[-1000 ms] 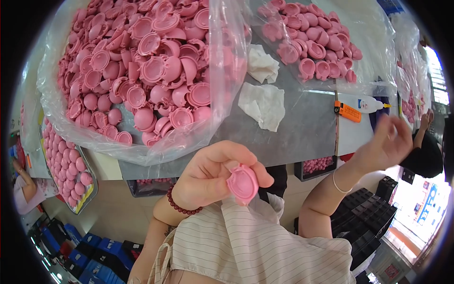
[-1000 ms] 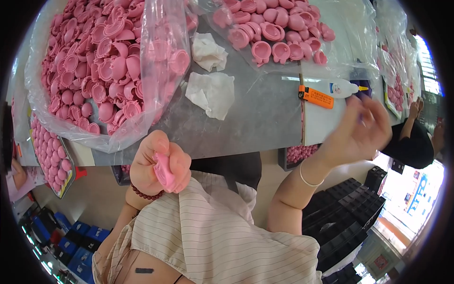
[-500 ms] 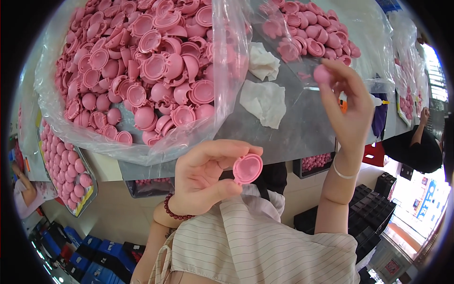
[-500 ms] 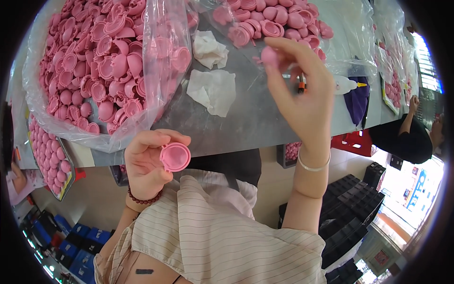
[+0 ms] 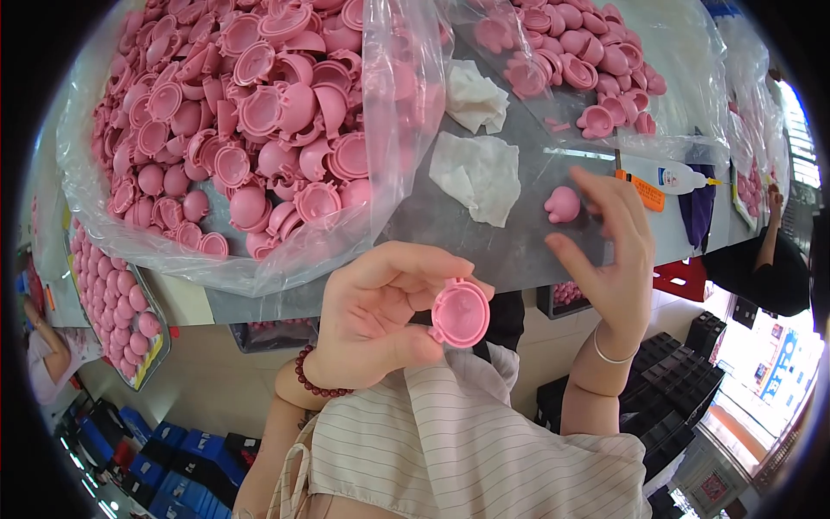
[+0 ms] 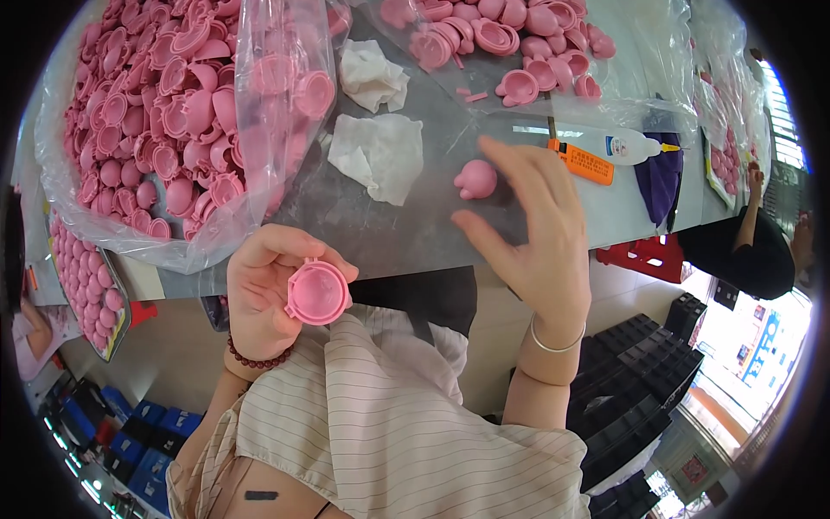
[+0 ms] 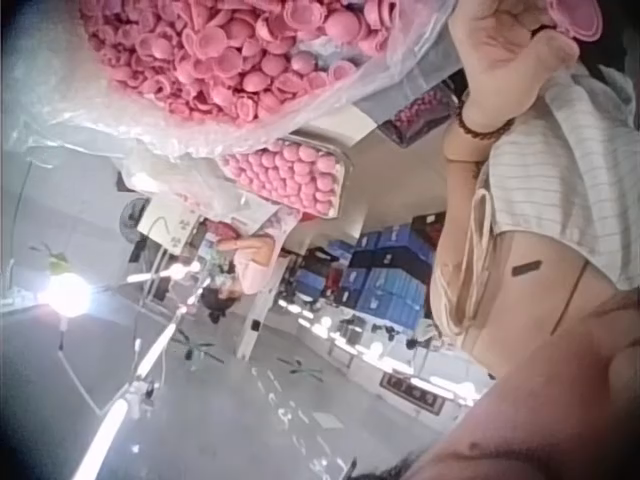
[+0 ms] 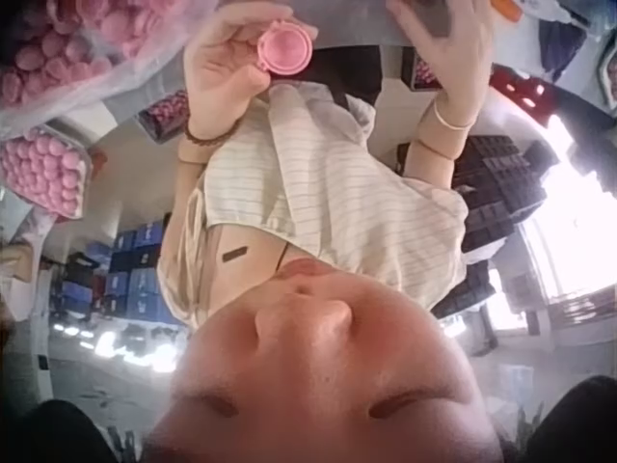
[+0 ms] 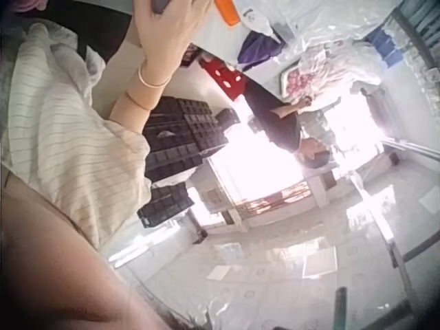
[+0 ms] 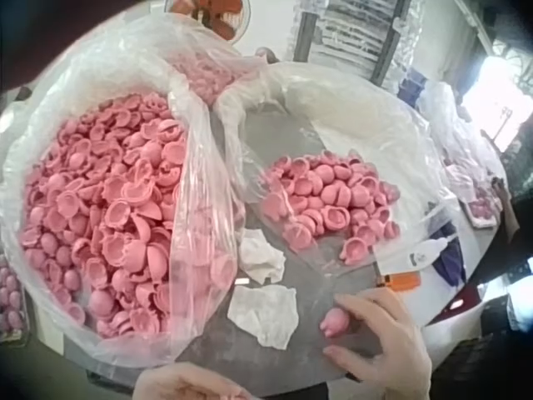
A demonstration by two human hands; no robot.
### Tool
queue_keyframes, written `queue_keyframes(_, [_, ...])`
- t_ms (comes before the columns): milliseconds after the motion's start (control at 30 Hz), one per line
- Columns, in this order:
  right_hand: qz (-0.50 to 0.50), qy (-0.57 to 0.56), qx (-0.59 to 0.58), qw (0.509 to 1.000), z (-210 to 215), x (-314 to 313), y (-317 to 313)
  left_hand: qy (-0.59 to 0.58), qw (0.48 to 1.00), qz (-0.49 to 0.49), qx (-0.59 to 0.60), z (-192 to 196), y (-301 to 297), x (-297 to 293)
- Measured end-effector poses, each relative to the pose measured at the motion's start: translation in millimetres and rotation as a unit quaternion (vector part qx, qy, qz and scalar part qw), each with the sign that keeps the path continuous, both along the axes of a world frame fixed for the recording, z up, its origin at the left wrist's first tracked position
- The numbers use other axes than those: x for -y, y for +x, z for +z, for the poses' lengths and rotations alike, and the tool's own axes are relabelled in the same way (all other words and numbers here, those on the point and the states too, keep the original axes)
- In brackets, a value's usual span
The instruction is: Applying glue to pink plastic spherical halves and pressing them together to form a whole sphere, then placing finished parts into a tray.
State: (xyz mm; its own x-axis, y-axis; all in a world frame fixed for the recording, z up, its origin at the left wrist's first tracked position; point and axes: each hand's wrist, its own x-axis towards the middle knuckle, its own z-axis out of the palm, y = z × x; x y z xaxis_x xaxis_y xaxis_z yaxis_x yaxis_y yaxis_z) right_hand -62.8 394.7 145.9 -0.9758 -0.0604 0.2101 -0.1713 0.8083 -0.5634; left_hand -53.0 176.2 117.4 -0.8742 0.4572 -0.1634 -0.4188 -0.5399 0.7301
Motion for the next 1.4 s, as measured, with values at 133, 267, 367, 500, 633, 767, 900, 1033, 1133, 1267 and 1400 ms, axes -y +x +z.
queue_keyframes(133, [0.067, 0.049, -0.028, 0.996, -13.0, -16.5, 1.4, -0.033, 0.999, 0.011, -0.020, -2.5, 0.7, 0.6])
queue_keyframes(267, [0.045, -0.125, -0.012, 0.991, -3.0, 2.2, 12.7, 0.007, 0.987, -0.029, -0.156, -8.2, -3.6, -0.3])
queue_keyframes(367, [0.108, -0.258, -0.036, 0.959, 0.5, 24.1, 15.6, -0.030, 0.980, 0.009, -0.195, -9.0, 0.4, -6.3])
queue_keyframes(500, [0.197, -0.244, -0.088, 0.945, -9.2, 33.5, 11.6, -0.105, 0.957, 0.037, -0.268, -11.0, -1.3, -6.3])
queue_keyframes(633, [0.193, -0.244, -0.086, 0.946, -13.1, 32.6, 13.5, -0.120, 0.961, 0.038, -0.245, -8.2, -0.5, -6.9])
queue_keyframes(767, [0.169, -0.255, -0.071, 0.949, -16.1, 33.8, 15.0, -0.172, 0.934, 0.044, -0.310, -9.6, -3.6, -6.5])
queue_keyframes(900, [0.163, -0.164, -0.093, 0.968, -9.9, 29.3, 19.8, -0.139, 0.955, -0.029, -0.261, -6.0, -5.0, -2.6])
queue_keyframes(1033, [0.165, -0.159, -0.170, 0.958, -16.4, 43.4, 24.1, -0.073, 0.972, -0.018, -0.224, -10.2, -6.3, -6.0])
queue_keyframes(1133, [0.200, -0.163, -0.175, 0.950, -18.0, 41.9, 26.1, -0.060, 0.976, -0.009, -0.210, -13.8, -5.9, -4.2])
queue_keyframes(1267, [0.115, -0.201, -0.197, 0.953, -17.0, 26.5, 28.8, -0.082, 0.975, 0.024, -0.205, -16.2, -8.3, -4.4])
queue_keyframes(1400, [-0.030, -0.162, -0.313, 0.935, -26.7, 0.7, 25.8, -0.072, 0.964, 0.064, -0.248, -14.5, -10.0, -4.6])
